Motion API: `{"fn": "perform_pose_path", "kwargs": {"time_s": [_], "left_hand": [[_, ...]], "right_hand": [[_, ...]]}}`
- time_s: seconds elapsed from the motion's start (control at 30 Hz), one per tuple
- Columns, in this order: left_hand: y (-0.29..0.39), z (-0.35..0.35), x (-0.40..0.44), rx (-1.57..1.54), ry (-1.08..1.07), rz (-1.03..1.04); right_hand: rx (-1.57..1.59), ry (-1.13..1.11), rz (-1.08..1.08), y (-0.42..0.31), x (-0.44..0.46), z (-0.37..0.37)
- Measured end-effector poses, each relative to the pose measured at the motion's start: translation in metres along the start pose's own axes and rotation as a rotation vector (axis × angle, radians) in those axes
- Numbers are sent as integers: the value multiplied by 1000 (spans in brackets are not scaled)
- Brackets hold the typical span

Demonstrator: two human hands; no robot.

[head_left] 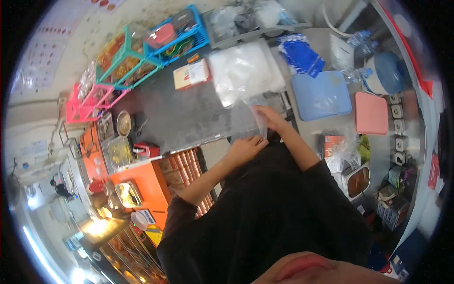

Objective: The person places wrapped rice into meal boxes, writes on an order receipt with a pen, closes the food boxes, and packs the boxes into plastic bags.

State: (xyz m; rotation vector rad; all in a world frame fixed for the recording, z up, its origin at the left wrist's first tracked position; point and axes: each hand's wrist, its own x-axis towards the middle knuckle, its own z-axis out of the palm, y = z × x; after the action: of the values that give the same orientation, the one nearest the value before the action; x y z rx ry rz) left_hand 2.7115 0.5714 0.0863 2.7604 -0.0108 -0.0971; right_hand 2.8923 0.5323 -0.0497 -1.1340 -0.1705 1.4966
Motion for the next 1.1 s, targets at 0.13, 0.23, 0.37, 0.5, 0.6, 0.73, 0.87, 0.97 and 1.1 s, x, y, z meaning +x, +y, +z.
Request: {"fn": "perform_pose_path", "kwargs": {"time_s": [0.13,0.23,0.37,0.5,0.6,0.73,0.87,0.97,1.1], "left_hand": [[-59,-10,-35,-267,532,-249],[-114,-24,-35,-648,927,-435],[-156,-48,-51,-857,607,-292],[-199,-50,-86,-1687,419,-356],[-208,-87,-121,-1661,259,-391],[-208,-125,-139,-1575,41,-387],[-241,-118,-135,-1455,-37,-359],[-260,-112,-137,-1551,5,-393],[-274,-84,-131,-1591,218,-579]], "right_hand": [[-423,211,-129,-43,-2,66],[-1248,72,-573,-97,-48,154],[-1777,-198,-455,-141,-78,217],[-1831,-122,-596,-184,-95,246],[-1675,-254,-319,-207,-89,251],[-1420,-236,145,-211,-66,262],[-1529,-326,111,-213,-34,268],[-1640,-127,-137,-207,8,247],[-2009,525,-1196,-138,51,245]]}}
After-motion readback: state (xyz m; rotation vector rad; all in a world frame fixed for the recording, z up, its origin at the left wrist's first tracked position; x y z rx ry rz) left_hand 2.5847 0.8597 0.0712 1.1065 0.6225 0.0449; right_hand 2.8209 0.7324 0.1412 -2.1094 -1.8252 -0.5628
